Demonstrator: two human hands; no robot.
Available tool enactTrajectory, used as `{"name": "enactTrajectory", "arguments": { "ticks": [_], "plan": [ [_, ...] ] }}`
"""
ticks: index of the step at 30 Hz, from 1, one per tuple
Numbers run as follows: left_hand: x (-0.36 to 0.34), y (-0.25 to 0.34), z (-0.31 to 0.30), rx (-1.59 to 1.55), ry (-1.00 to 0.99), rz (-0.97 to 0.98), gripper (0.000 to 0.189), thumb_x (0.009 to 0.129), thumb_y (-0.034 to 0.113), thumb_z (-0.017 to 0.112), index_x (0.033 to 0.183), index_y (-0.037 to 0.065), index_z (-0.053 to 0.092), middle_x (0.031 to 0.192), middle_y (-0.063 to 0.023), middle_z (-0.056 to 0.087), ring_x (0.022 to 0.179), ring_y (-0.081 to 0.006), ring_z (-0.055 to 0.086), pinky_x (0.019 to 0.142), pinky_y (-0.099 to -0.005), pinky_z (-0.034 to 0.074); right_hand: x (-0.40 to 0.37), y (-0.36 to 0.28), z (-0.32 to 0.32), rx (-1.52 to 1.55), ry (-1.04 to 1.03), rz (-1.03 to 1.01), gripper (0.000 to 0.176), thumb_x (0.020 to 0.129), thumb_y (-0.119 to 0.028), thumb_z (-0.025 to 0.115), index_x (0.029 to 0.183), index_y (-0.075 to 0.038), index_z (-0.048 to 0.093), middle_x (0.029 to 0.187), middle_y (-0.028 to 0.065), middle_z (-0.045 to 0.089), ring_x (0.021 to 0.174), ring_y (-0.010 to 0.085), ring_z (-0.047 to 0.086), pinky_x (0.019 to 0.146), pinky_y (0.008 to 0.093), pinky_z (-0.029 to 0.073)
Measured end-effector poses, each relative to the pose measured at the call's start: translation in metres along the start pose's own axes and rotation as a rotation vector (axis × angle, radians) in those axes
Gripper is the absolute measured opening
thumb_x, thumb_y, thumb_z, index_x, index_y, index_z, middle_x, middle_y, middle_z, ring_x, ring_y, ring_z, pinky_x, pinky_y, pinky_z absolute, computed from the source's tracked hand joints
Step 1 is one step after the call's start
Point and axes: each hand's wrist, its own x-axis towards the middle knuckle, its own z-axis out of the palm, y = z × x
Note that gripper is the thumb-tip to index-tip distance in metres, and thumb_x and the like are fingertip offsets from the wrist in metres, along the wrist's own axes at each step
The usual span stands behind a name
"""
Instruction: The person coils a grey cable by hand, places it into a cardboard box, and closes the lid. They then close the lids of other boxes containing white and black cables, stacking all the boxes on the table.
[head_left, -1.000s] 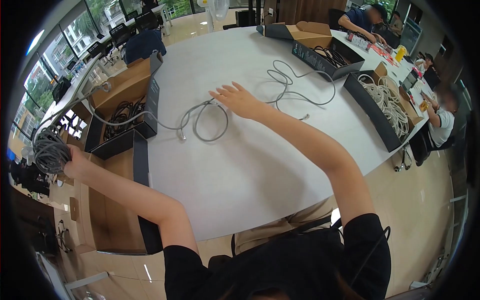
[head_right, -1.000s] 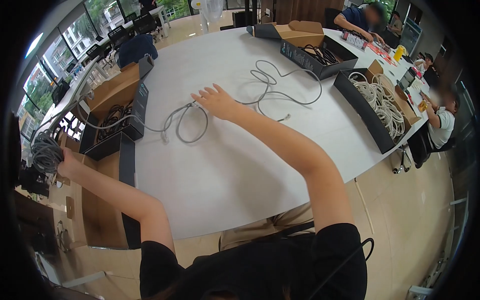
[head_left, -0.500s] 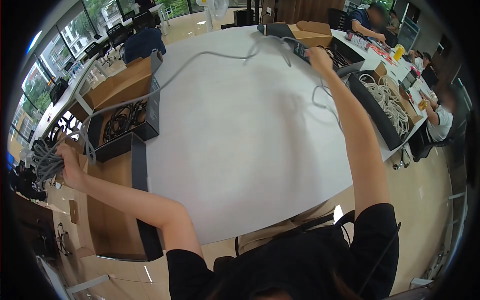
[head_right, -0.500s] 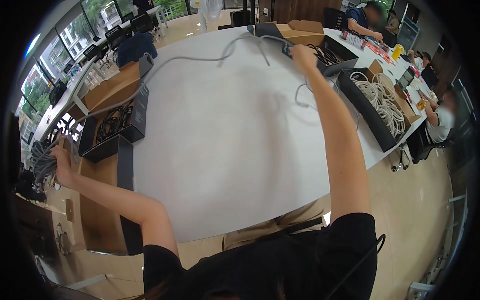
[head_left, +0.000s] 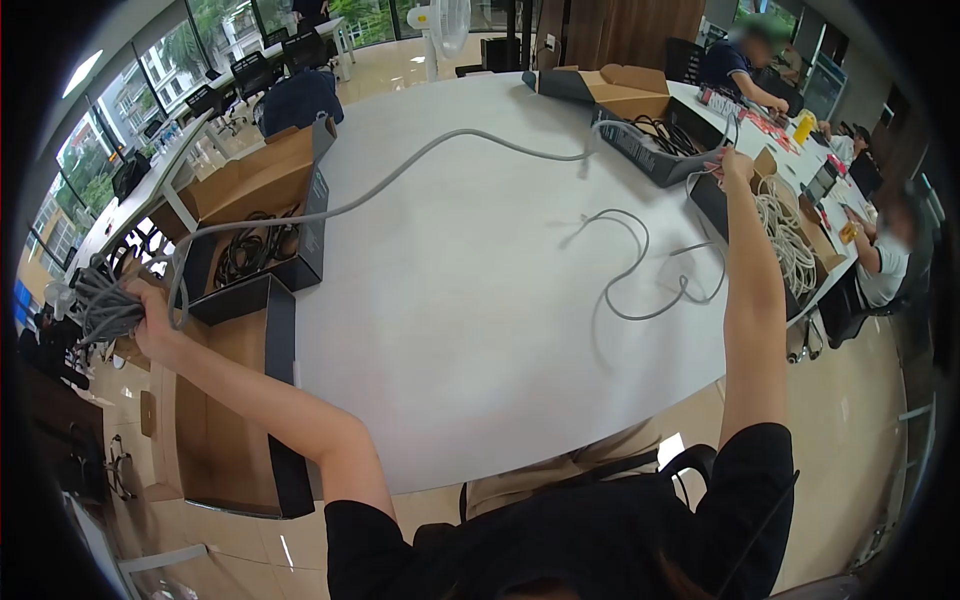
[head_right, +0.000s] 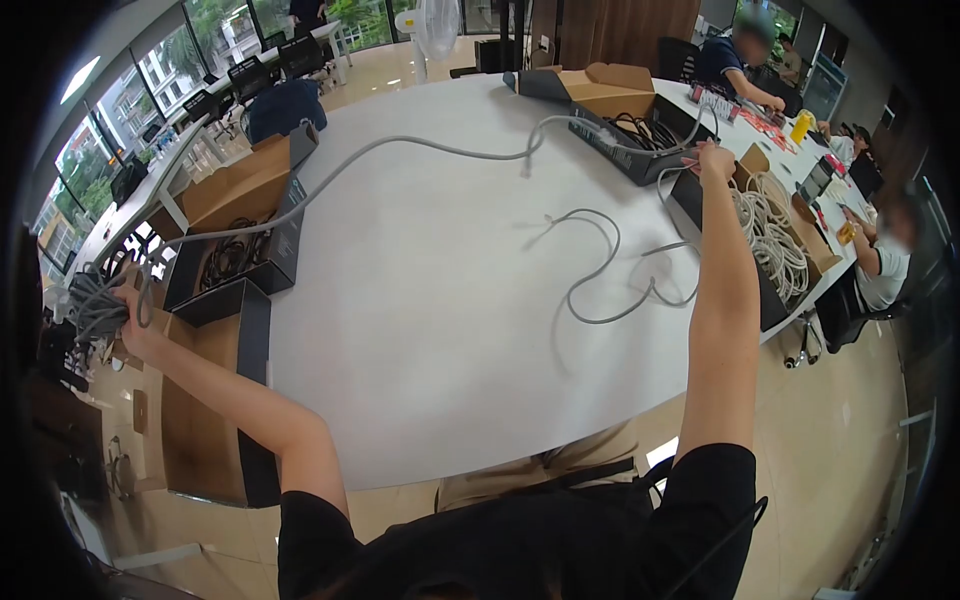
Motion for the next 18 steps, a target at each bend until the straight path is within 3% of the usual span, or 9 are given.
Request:
{"name": "enactTrajectory", "arguments": {
  "ticks": [3, 6, 8, 10, 12, 14, 16, 18],
  "plan": [
    [0.001, -0.044, -0.006, 0.201, -0.177, 0.033, 0.013, 0.083, 0.006, 0.048, 0.089, -0.001, 0.057, 0.084, -0.0123, 0.061, 0.08, -0.0228, 0.059, 0.075, -0.0352, 0.047, -0.013, -0.016, 0.015, -0.078, -0.165, -0.275, 0.025, 0.09, -0.025, 0.049, 0.091, -0.005, 0.065, 0.073, 0.0071, 0.066, 0.058, 0.0183, 0.065, 0.049, 0.0262, 0.049],
    [0.011, -0.102, -0.038, 0.673, -0.333, 0.269, 0.018, 0.082, 0.003, 0.051, 0.097, -0.005, 0.055, 0.097, -0.0176, 0.06, 0.087, -0.0261, 0.059, 0.074, -0.0385, 0.05, -0.037, -0.03, 0.059, -0.265, -0.379, -0.657, 0.024, 0.088, -0.024, 0.053, 0.088, -0.005, 0.067, 0.073, 0.0071, 0.067, 0.067, 0.0154, 0.065, 0.057, 0.027, 0.05],
    [0.003, -0.149, -0.06, 0.877, -0.341, 0.223, 0.022, 0.084, 0.004, 0.049, 0.103, -0.006, 0.054, 0.106, -0.0194, 0.059, 0.092, -0.0272, 0.06, 0.078, -0.0373, 0.05, -0.072, -0.04, 0.067, -0.435, -0.487, -0.856, 0.022, 0.082, -0.022, 0.059, 0.09, -0.002, 0.067, 0.077, 0.01, 0.067, 0.065, 0.0187, 0.064, 0.061, 0.0311, 0.05],
    [-0.007, -0.209, -0.079, 1.074, -0.174, 0.475, 0.022, 0.084, 0.004, 0.051, 0.103, -0.006, 0.055, 0.106, -0.0132, 0.06, 0.082, -0.0185, 0.061, 0.076, -0.0309, 0.05, -0.107, -0.046, 0.07, -0.746, -0.469, -1.033, 0.021, 0.077, -0.019, 0.064, 0.088, -0.002, 0.067, 0.079, 0.0123, 0.067, 0.069, 0.0245, 0.064, 0.065, 0.036, 0.049],
    [-0.023, -0.249, -0.101, 1.17, -0.246, 0.408, 0.019, 0.082, 0.003, 0.052, 0.099, -0.005, 0.056, 0.108, -0.0088, 0.06, 0.072, -0.0106, 0.057, 0.072, -0.026, 0.05, -0.125, -0.048, 0.071, -0.847, -0.625, -1.066, 0.026, 0.075, -0.019, 0.065, 0.097, -0.005, 0.065, 0.084, 0.0123, 0.067, 0.079, 0.0283, 0.063, 0.07, 0.0379, 0.048],
    [-0.028, -0.271, -0.117, 1.254, -0.207, 0.425, 0.02, 0.082, 0.003, 0.053, 0.102, -0.003, 0.057, 0.089, -0.0024, 0.059, 0.06, -0.0071, 0.048, 0.06, -0.0246, 0.048, -0.125, -0.044, 0.076, -0.864, -0.758, -1.205, 0.03, 0.075, -0.021, 0.065, 0.102, -0.009, 0.064, 0.085, 0.0103, 0.067, 0.083, 0.0287, 0.063, 0.073, 0.0382, 0.048],
    [-0.04, -0.3, -0.129, 1.383, -0.036, 0.506, 0.017, 0.083, 0.005, 0.055, 0.099, 0.0, 0.058, 0.081, -0.0017, 0.056, 0.058, -0.0071, 0.046, 0.057, -0.0262, 0.047, -0.159, -0.071, 0.065, -0.702, -0.725, -1.125, 0.036, 0.078, -0.018, 0.062, 0.113, -0.01, 0.059, 0.09, 0.0087, 0.067, 0.086, 0.0271, 0.062, 0.076, 0.0353, 0.047],
    [-0.045, -0.308, -0.146, 1.489, -0.213, 0.372, 0.011, 0.084, 0.006, 0.055, 0.095, 0.002, 0.057, 0.08, -0.0027, 0.057, 0.057, -0.0077, 0.045, 0.057, -0.028, 0.047, -0.195, -0.098, 0.055, -0.436, -0.653, -0.992, 0.035, 0.081, -0.018, 0.06, 0.115, -0.009, 0.057, 0.092, 0.0082, 0.067, 0.088, 0.0255, 0.062, 0.077, 0.0338, 0.046]
  ]
}}
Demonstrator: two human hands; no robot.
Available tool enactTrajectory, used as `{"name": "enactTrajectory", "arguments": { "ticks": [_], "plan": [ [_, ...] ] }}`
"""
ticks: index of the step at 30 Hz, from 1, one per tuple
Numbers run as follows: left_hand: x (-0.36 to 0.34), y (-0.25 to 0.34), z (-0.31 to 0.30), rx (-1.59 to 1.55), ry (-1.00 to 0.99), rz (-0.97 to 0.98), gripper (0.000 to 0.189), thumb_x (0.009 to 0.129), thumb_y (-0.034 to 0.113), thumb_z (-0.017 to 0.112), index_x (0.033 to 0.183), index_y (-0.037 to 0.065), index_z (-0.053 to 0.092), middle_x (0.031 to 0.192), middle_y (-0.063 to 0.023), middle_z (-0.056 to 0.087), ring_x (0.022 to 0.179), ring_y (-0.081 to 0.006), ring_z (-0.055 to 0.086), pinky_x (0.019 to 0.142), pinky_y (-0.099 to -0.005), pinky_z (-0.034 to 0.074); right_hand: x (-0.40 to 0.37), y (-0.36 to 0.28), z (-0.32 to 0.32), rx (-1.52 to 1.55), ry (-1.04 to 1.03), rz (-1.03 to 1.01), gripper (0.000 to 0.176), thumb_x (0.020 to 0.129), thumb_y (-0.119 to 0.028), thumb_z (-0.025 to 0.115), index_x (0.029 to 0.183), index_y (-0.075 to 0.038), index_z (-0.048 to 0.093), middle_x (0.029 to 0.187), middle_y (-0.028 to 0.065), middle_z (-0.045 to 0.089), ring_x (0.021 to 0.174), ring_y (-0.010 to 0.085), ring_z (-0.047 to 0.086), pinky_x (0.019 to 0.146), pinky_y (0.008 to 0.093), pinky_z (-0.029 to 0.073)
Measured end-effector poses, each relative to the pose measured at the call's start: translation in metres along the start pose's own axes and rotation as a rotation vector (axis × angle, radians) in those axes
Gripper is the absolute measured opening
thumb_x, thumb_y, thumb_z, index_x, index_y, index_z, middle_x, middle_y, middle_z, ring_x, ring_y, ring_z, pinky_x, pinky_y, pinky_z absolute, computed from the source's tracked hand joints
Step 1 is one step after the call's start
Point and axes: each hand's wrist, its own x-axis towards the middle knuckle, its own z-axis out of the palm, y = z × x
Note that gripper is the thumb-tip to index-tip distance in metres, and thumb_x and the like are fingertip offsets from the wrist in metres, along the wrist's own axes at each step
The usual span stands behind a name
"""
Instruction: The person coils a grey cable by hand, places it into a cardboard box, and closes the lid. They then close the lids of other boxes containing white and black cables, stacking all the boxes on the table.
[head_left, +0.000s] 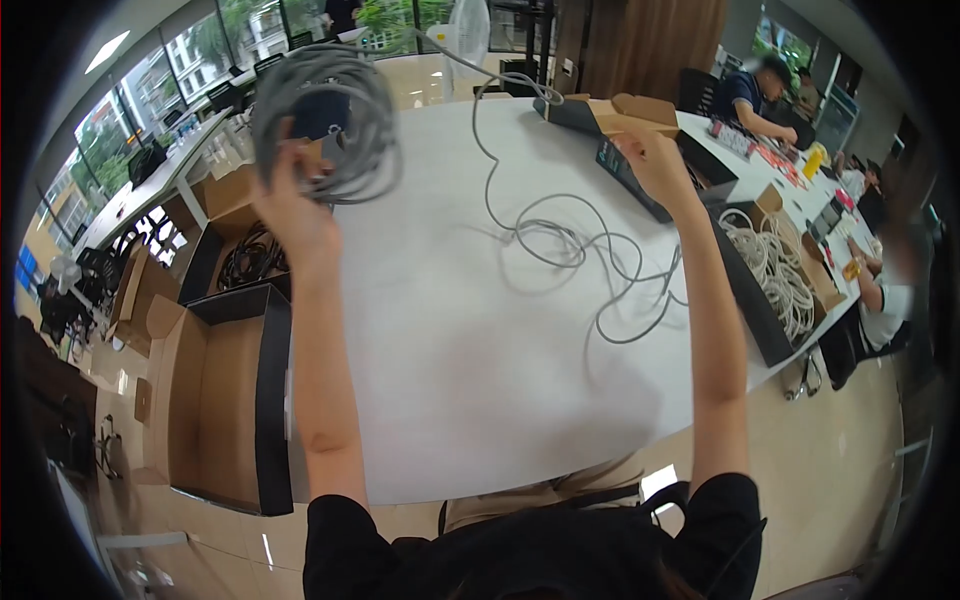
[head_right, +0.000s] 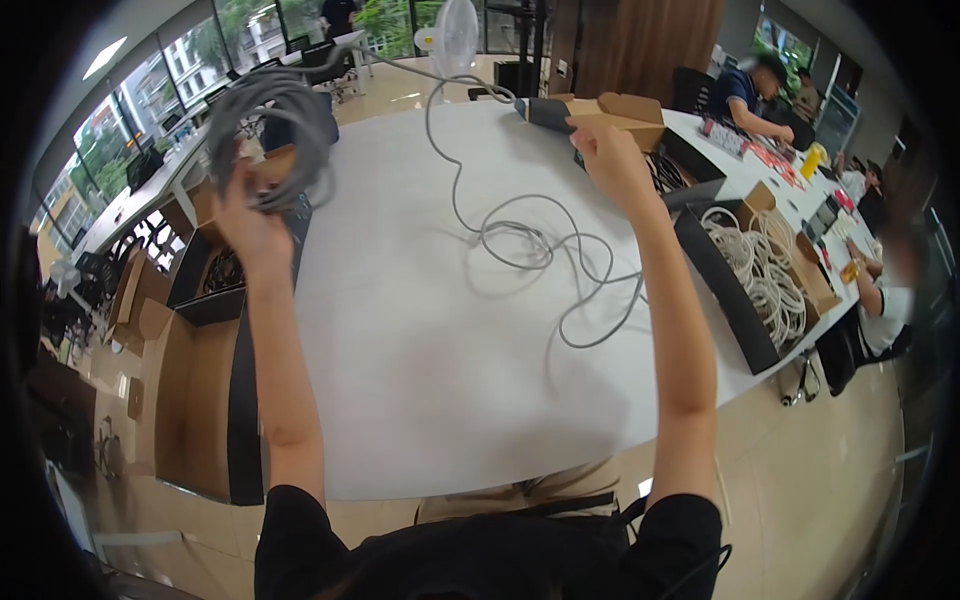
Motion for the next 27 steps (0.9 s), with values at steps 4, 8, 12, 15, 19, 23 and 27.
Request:
{"name": "enactTrajectory", "arguments": {
  "ticks": [4, 8, 12, 15, 19, 23, 27],
  "plan": [
    [-0.026, -0.027, 0.012, 0.057, -0.211, -0.088, 0.021, 0.084, 0.007, 0.054, 0.104, 0.0, 0.056, 0.079, -0.0037, 0.054, 0.055, -0.0081, 0.044, 0.054, -0.026, 0.043, -0.034, -0.098, -0.019, 0.486, 0.253, -0.223, 0.029, 0.089, -0.014, 0.052, 0.116, -0.005, 0.056, 0.105, 0.0123, 0.063, 0.1, 0.0227, 0.059, 0.085, 0.0311, 0.043],
    [-0.046, -0.035, 0.022, 0.157, -0.45, -0.19, 0.023, 0.082, 0.001, 0.047, 0.104, -0.002, 0.054, 0.076, -0.0053, 0.055, 0.052, -0.0081, 0.045, 0.052, -0.023, 0.042, -0.047, -0.126, -0.01, 0.497, 0.367, -0.472, 0.028, 0.089, -0.009, 0.05, 0.115, -0.003, 0.055, 0.116, 0.0141, 0.057, 0.109, 0.0244, 0.054, 0.091, 0.0316, 0.04],
    [-0.058, -0.018, 0.028, 0.347, -0.824, -0.288, 0.032, 0.073, -0.004, 0.044, 0.103, -0.002, 0.053, 0.069, -0.0029, 0.056, 0.051, -0.0073, 0.049, 0.049, -0.0205, 0.041, -0.034, -0.114, 0.006, 0.276, 0.337, -0.564, 0.045, 0.081, 0.0, 0.054, 0.125, -0.01, 0.049, 0.12, 0.0107, 0.055, 0.113, 0.03, 0.05, 0.102, 0.0408, 0.03],
    [-0.058, -0.008, 0.033, 0.415, -1.121, -0.321, 0.037, 0.07, -0.005, 0.042, 0.106, -0.004, 0.052, 0.071, -0.0049, 0.058, 0.051, -0.0077, 0.051, 0.045, -0.0202, 0.04, -0.033, -0.108, 0.006, 0.112, 0.191, -0.522, 0.049, 0.08, -0.002, 0.056, 0.126, -0.015, 0.047, 0.098, 0.0046, 0.062, 0.097, 0.0214, 0.056, 0.108, 0.0483, 0.018],
    [-0.06, -0.006, 0.034, 0.316, -0.986, -0.387, 0.036, 0.069, -0.005, 0.043, 0.104, -0.003, 0.053, 0.072, -0.0048, 0.058, 0.05, -0.0082, 0.051, 0.042, -0.0205, 0.038, -0.037, -0.102, -0.004, 0.43, 0.007, -0.282, 0.017, 0.086, -0.009, 0.055, 0.101, -0.007, 0.062, 0.062, 0.0026, 0.053, 0.059, 0.0105, 0.051, 0.075, 0.0309, 0.038],
    [-0.055, -0.025, 0.029, 0.022, -0.634, -0.382, 0.023, 0.082, 0.001, 0.047, 0.104, -0.001, 0.053, 0.076, -0.0045, 0.055, 0.05, -0.0064, 0.044, 0.047, -0.0216, 0.039, -0.042, -0.1, -0.004, 0.787, 0.161, -0.137, 0.026, 0.091, -0.016, 0.052, 0.072, 0.001, 0.06, 0.052, -0.0022, 0.043, 0.049, 0.0009, 0.035, 0.044, 0.0194, 0.025],
    [-0.053, -0.034, 0.026, -0.088, -0.369, -0.333, 0.017, 0.088, 0.008, 0.048, 0.103, 0.002, 0.054, 0.076, -0.0023, 0.05, 0.051, -0.0046, 0.037, 0.051, -0.0229, 0.036, -0.044, -0.103, -0.002, 0.805, 0.174, -0.187, 0.029, 0.089, -0.018, 0.056, 0.067, 0.001, 0.055, 0.051, -0.0048, 0.039, 0.05, 0.0007, 0.03, 0.044, 0.0198, 0.02]
  ]
}}
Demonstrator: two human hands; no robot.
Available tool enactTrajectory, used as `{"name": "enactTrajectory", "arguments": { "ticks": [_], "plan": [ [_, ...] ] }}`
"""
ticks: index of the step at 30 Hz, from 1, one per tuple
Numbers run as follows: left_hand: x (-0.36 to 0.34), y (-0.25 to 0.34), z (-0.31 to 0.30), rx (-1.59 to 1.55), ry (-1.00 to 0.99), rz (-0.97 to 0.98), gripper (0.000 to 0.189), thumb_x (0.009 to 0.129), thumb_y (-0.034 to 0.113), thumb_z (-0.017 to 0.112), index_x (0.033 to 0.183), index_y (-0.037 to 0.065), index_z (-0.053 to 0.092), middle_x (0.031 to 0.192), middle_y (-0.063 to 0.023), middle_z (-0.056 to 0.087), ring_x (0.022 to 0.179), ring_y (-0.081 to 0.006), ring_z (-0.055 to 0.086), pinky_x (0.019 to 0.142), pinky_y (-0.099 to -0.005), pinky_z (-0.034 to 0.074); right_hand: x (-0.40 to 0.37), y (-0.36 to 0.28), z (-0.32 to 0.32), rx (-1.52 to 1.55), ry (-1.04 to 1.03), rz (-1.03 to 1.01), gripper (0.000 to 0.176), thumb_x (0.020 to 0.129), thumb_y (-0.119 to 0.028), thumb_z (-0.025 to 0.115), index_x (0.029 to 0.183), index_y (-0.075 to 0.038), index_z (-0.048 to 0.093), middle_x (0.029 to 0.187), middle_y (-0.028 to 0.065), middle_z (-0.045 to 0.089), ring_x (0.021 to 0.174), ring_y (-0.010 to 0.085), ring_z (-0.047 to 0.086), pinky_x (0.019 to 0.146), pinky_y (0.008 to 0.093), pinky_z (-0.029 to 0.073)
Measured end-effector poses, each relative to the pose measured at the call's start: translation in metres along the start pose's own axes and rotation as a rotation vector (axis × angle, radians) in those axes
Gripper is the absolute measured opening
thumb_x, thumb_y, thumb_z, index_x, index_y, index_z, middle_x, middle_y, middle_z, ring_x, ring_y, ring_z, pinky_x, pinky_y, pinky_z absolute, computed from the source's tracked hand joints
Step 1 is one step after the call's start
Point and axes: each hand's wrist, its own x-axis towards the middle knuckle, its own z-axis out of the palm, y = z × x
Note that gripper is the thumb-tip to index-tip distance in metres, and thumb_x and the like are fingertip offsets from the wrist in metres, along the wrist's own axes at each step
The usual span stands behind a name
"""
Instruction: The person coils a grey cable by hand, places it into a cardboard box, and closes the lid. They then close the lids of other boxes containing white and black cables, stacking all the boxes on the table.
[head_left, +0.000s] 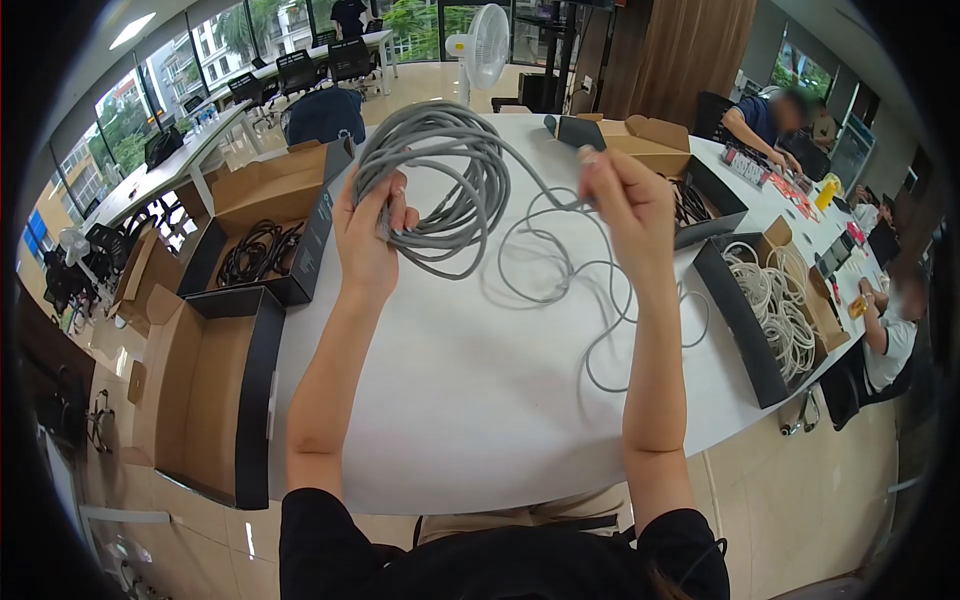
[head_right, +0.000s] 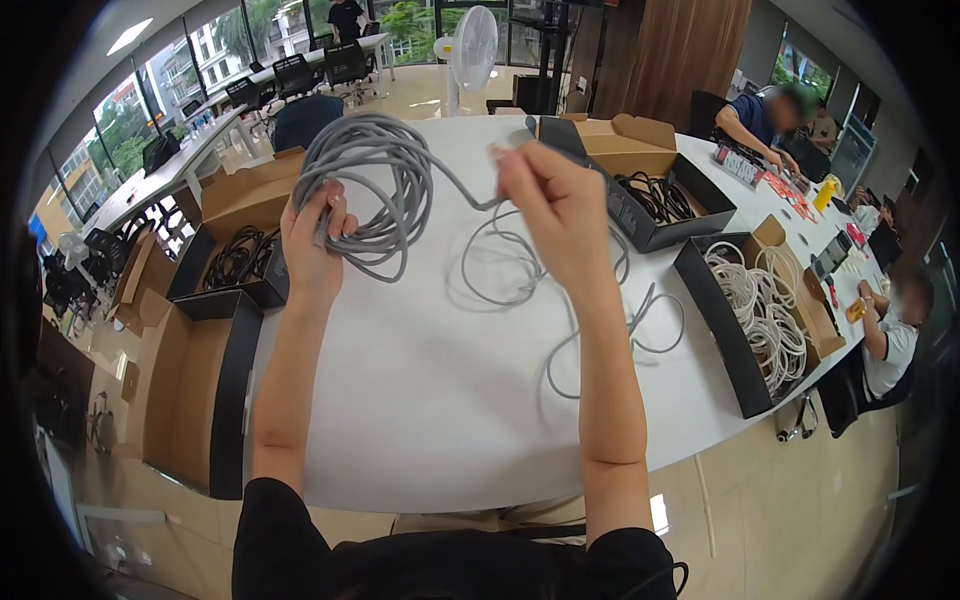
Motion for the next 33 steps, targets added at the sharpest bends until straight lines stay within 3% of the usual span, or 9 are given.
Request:
{"name": "enactTrajectory", "arguments": {
  "ticks": [5, 6, 10, 13, 17, 22, 26, 30, 33],
  "plan": [
    [-0.004, 0.003, -0.002, -0.207, -0.032, -0.132, 0.014, 0.09, 0.011, 0.049, 0.102, 0.005, 0.054, 0.076, -0.0001, 0.048, 0.052, -0.0049, 0.034, 0.053, -0.0236, 0.035, 0.0, 0.012, 0.024, -0.084, -0.081, -0.2, 0.025, 0.079, -0.024, 0.068, 0.078, -0.002, 0.057, 0.066, -0.0018, 0.05, 0.056, 0.0064, 0.036, 0.049, 0.0207, 0.027],
    [-0.006, 0.002, 0.0, -0.16, 0.016, -0.057, 0.015, 0.09, 0.011, 0.049, 0.103, 0.004, 0.054, 0.075, 0.0003, 0.047, 0.052, -0.005, 0.034, 0.053, -0.0239, 0.035, -0.002, 0.008, 0.019, -0.238, -0.191, -0.042, 0.043, 0.074, -0.028, 0.071, 0.107, -0.005, 0.056, 0.087, 0.0045, 0.057, 0.07, 0.0118, 0.047, 0.056, 0.0227, 0.036],
    [-0.018, -0.007, 0.016, -0.113, 0.149, 0.051, 0.019, 0.092, 0.013, 0.047, 0.106, 0.002, 0.052, 0.072, 0.001, 0.046, 0.054, -0.0057, 0.036, 0.056, -0.0256, 0.038, -0.007, 0.02, 0.033, 0.13, -0.336, 0.031, 0.096, 0.067, -0.033, 0.077, 0.143, -0.013, 0.02, 0.122, 0.0175, 0.049, 0.106, 0.027, 0.05, 0.076, 0.0321, 0.046],
    [-0.028, -0.018, 0.025, -0.17, 0.167, 0.017, 0.018, 0.093, 0.014, 0.046, 0.105, 0.001, 0.05, 0.071, -0.0001, 0.045, 0.058, -0.0072, 0.039, 0.062, -0.0281, 0.042, -0.011, 0.027, 0.048, 0.201, -0.326, 0.145, 0.096, 0.066, -0.031, 0.078, 0.14, -0.007, 0.024, 0.125, 0.0205, 0.046, 0.107, 0.0274, 0.052, 0.082, 0.0341, 0.046],
    [-0.04, -0.035, 0.031, -0.128, 0.084, -0.015, 0.014, 0.093, 0.012, 0.044, 0.101, 0.001, 0.048, 0.071, -0.0027, 0.047, 0.063, -0.0109, 0.046, 0.075, -0.0336, 0.047, -0.004, 0.034, 0.048, 0.634, -0.258, 0.274, 0.066, 0.078, -0.013, 0.065, 0.133, 0.004, 0.033, 0.111, 0.0162, 0.056, 0.098, 0.0222, 0.059, 0.083, 0.0309, 0.047],
    [-0.047, -0.049, 0.031, -0.122, -0.257, -0.09, 0.008, 0.084, 0.007, 0.051, 0.091, 0.006, 0.048, 0.086, -0.0052, 0.049, 0.091, -0.0183, 0.05, 0.087, -0.0376, 0.04, -0.001, 0.033, 0.031, 0.734, -0.13, 0.421, 0.017, 0.08, -0.008, 0.055, 0.093, 0.003, 0.053, 0.076, 0.0048, 0.055, 0.058, 0.0139, 0.058, 0.053, 0.0233, 0.046],
    [-0.05, -0.047, 0.04, 0.233, -0.311, -0.189, 0.051, 0.071, 0.008, 0.073, 0.113, 0.001, 0.046, 0.114, -0.0081, 0.049, 0.101, -0.0202, 0.053, 0.085, -0.0301, 0.044, 0.003, 0.032, 0.018, 0.799, -0.118, 0.331, 0.009, 0.079, -0.006, 0.057, 0.084, 0.001, 0.053, 0.063, 0.0025, 0.052, 0.049, 0.0085, 0.048, 0.044, 0.0215, 0.037],
    [-0.032, -0.034, 0.043, 0.097, -0.356, 0.138, 0.088, 0.059, 0.02, 0.084, 0.13, 0.003, 0.033, 0.125, -0.0102, 0.043, 0.115, -0.0192, 0.044, 0.091, -0.0316, 0.041, 0.005, 0.021, 0.007, 0.315, -0.097, 0.111, 0.011, 0.078, -0.006, 0.058, 0.087, 0.0, 0.053, 0.058, 0.0002, 0.05, 0.047, 0.0051, 0.047, 0.042, 0.02, 0.036],
    [-0.019, -0.011, 0.029, 0.566, -0.472, 0.211, 0.094, 0.055, 0.021, 0.085, 0.131, 0.003, 0.033, 0.127, -0.012, 0.043, 0.116, -0.0204, 0.044, 0.094, -0.0326, 0.038, -0.003, 0.012, 0.012, 0.124, -0.198, 0.153, 0.016, 0.075, -0.005, 0.06, 0.09, -0.002, 0.053, 0.058, 0.0017, 0.051, 0.047, 0.0051, 0.047, 0.043, 0.0202, 0.037]
  ]
}}
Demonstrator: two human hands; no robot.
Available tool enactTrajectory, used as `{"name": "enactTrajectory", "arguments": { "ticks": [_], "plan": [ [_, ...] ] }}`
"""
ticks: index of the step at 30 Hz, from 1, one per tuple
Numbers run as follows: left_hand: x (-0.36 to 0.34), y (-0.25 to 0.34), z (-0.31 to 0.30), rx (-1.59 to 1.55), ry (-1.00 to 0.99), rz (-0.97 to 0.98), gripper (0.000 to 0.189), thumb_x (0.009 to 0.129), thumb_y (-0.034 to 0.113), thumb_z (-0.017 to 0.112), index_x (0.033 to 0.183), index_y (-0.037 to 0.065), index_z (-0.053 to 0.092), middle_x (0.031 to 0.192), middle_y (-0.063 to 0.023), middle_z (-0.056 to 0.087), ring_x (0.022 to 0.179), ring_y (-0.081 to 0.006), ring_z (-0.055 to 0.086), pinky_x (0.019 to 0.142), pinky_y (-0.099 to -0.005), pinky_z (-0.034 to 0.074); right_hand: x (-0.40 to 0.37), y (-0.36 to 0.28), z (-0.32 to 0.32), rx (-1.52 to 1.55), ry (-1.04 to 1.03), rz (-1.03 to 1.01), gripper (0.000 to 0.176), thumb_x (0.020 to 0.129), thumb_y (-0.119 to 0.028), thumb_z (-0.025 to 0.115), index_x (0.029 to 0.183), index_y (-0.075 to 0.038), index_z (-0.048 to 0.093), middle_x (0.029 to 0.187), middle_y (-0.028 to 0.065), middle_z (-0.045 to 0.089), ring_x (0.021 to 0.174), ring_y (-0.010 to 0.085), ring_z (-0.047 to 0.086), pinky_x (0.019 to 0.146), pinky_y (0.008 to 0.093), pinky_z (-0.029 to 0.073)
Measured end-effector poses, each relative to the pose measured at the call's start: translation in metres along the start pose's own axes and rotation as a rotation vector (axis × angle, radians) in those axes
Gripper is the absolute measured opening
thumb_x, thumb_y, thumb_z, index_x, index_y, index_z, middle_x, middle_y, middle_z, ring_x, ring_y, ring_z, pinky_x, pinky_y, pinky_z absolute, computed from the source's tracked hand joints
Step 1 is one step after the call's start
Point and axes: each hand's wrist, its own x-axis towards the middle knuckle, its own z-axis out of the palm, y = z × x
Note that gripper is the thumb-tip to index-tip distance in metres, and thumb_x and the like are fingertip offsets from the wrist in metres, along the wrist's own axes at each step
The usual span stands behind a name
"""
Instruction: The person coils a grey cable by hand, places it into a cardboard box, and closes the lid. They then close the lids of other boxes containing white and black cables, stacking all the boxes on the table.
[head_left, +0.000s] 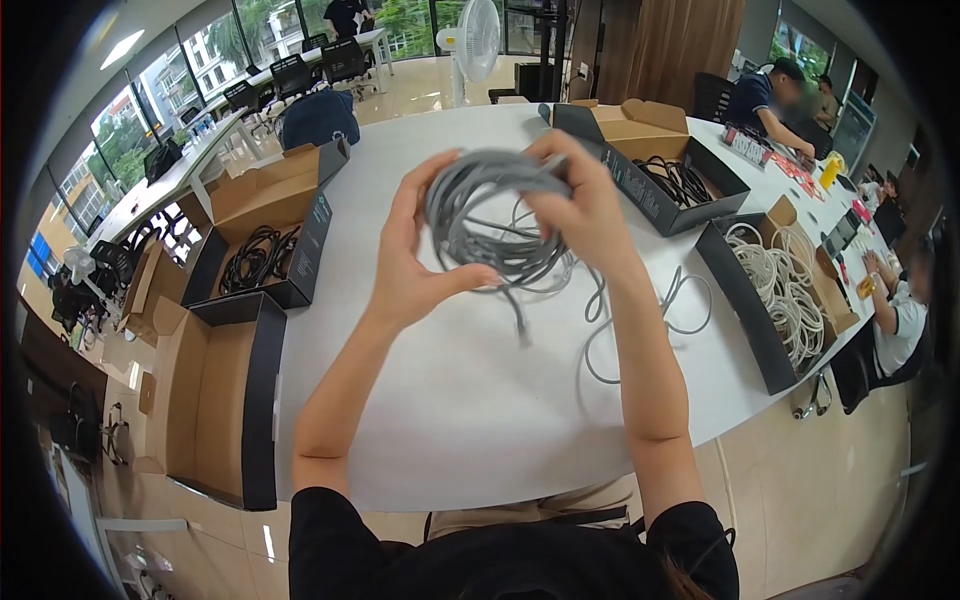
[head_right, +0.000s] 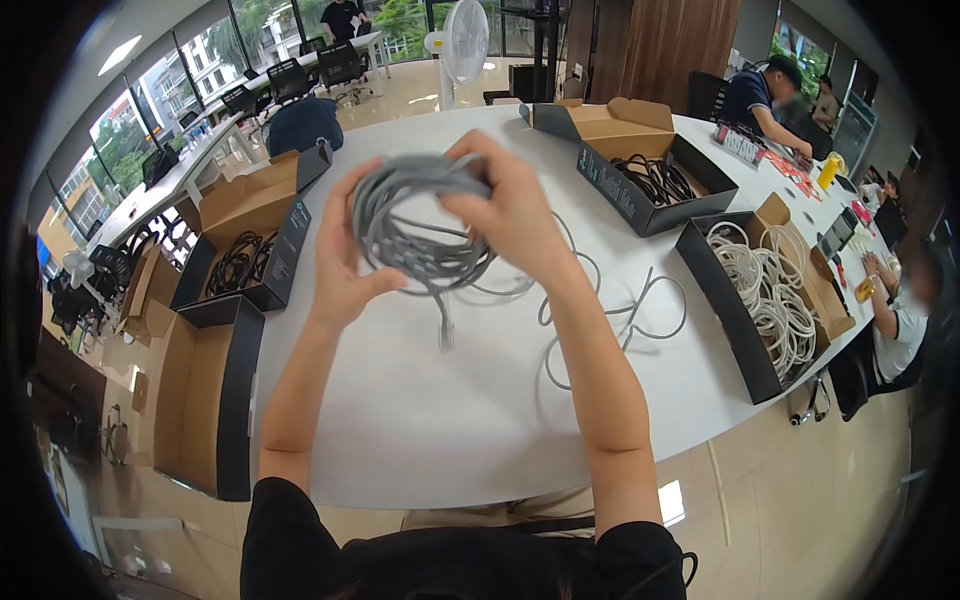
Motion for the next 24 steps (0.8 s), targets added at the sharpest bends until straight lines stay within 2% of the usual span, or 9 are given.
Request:
{"name": "enactTrajectory", "arguments": {
  "ticks": [1, 2, 4, 5, 8, 13, 16, 20, 24],
  "plan": [
    [0.003, 0.008, 0.001, 0.13, 0.026, 0.053, 0.079, 0.058, 0.019, 0.083, 0.124, 0.002, 0.044, 0.116, -0.0117, 0.054, 0.104, -0.018, 0.054, 0.087, -0.0288, 0.043, -0.001, 0.0, 0.006, -0.077, -0.084, -0.078, 0.021, 0.072, -0.004, 0.06, 0.091, -0.002, 0.052, 0.059, 0.004, 0.054, 0.046, 0.0062, 0.046, 0.042, 0.0207, 0.037],
    [0.003, 0.017, -0.001, 0.153, -0.021, -0.049, 0.071, 0.062, 0.015, 0.08, 0.122, 0.001, 0.046, 0.11, -0.0103, 0.056, 0.096, -0.0157, 0.056, 0.081, -0.0269, 0.045, -0.004, -0.006, 0.008, -0.105, -0.218, 0.006, 0.023, 0.071, -0.004, 0.059, 0.092, -0.003, 0.052, 0.058, 0.0047, 0.055, 0.043, 0.0075, 0.045, 0.041, 0.0221, 0.036],
    [0.001, 0.031, -0.008, 0.201, -0.115, -0.253, 0.054, 0.069, 0.008, 0.073, 0.117, -0.001, 0.05, 0.098, -0.0075, 0.062, 0.081, -0.0111, 0.06, 0.07, -0.023, 0.048, -0.003, -0.009, 0.013, -0.068, -0.206, 0.048, 0.02, 0.07, -0.003, 0.062, 0.089, -0.003, 0.056, 0.055, -0.0001, 0.052, 0.043, 0.0041, 0.046, 0.041, 0.0184, 0.035],
    [0.0, 0.024, -0.006, 0.182, -0.022, -0.189, 0.034, 0.076, 0.002, 0.064, 0.108, -0.002, 0.056, 0.082, -0.0053, 0.064, 0.057, -0.0056, 0.056, 0.052, -0.018, 0.045, -0.004, -0.007, 0.015, -0.079, -0.19, 0.043, 0.019, 0.07, -0.004, 0.063, 0.088, -0.003, 0.057, 0.055, 0.0004, 0.053, 0.043, 0.0041, 0.046, 0.041, 0.0184, 0.035],
    [0.005, 0.035, -0.01, 0.192, -0.076, -0.331, 0.03, 0.08, 0.002, 0.059, 0.109, -0.002, 0.056, 0.077, -0.0045, 0.062, 0.052, -0.0051, 0.052, 0.048, -0.0179, 0.044, -0.004, -0.002, 0.017, -0.186, -0.135, -0.039, 0.02, 0.07, -0.007, 0.066, 0.088, -0.002, 0.059, 0.058, 0.0015, 0.056, 0.043, 0.0042, 0.046, 0.042, 0.0184, 0.036],
    [0.003, 0.026, -0.01, 0.027, -0.032, -0.346, 0.025, 0.085, 0.013, 0.061, 0.105, -0.001, 0.059, 0.067, -0.0016, 0.059, 0.047, -0.0047, 0.049, 0.044, -0.0187, 0.041, -0.005, -0.013, 0.007, -0.474, -0.107, -0.184, 0.03, 0.071, -0.02, 0.073, 0.092, -0.001, 0.061, 0.066, 0.0021, 0.059, 0.046, 0.0042, 0.046, 0.045, 0.0186, 0.037],
    [0.004, 0.024, -0.016, 0.014, -0.068, -0.344, 0.028, 0.088, 0.019, 0.057, 0.107, -0.002, 0.058, 0.065, -0.001, 0.057, 0.044, -0.0037, 0.046, 0.042, -0.0178, 0.038, -0.001, -0.01, -0.008, -0.343, -0.189, -0.152, 0.03, 0.075, -0.022, 0.071, 0.093, 0.0, 0.061, 0.071, 0.0032, 0.061, 0.052, 0.006, 0.047, 0.05, 0.0192, 0.037],
    [0.004, 0.02, -0.024, -0.106, -0.032, -0.317, 0.032, 0.09, 0.024, 0.054, 0.109, -0.002, 0.058, 0.062, 0.0008, 0.053, 0.044, -0.0026, 0.042, 0.041, -0.0168, 0.034, 0.002, 0.007, -0.013, -0.318, -0.06, -0.344, 0.012, 0.082, -0.012, 0.063, 0.087, -0.001, 0.064, 0.065, 0.0032, 0.054, 0.052, 0.0078, 0.041, 0.046, 0.023, 0.031],
    [0.004, 0.012, -0.025, -0.326, 0.171, -0.319, 0.034, 0.092, 0.026, 0.051, 0.112, -0.001, 0.057, 0.057, 0.0042, 0.042, 0.044, -0.0026, 0.038, 0.041, -0.0179, 0.03, -0.001, 0.013, 0.009, -0.691, 0.175, -0.575, 0.018, 0.079, -0.007, 0.062, 0.096, -0.007, 0.065, 0.067, 0.0059, 0.054, 0.051, 0.0199, 0.05, 0.047, 0.03, 0.04]
  ]
}}
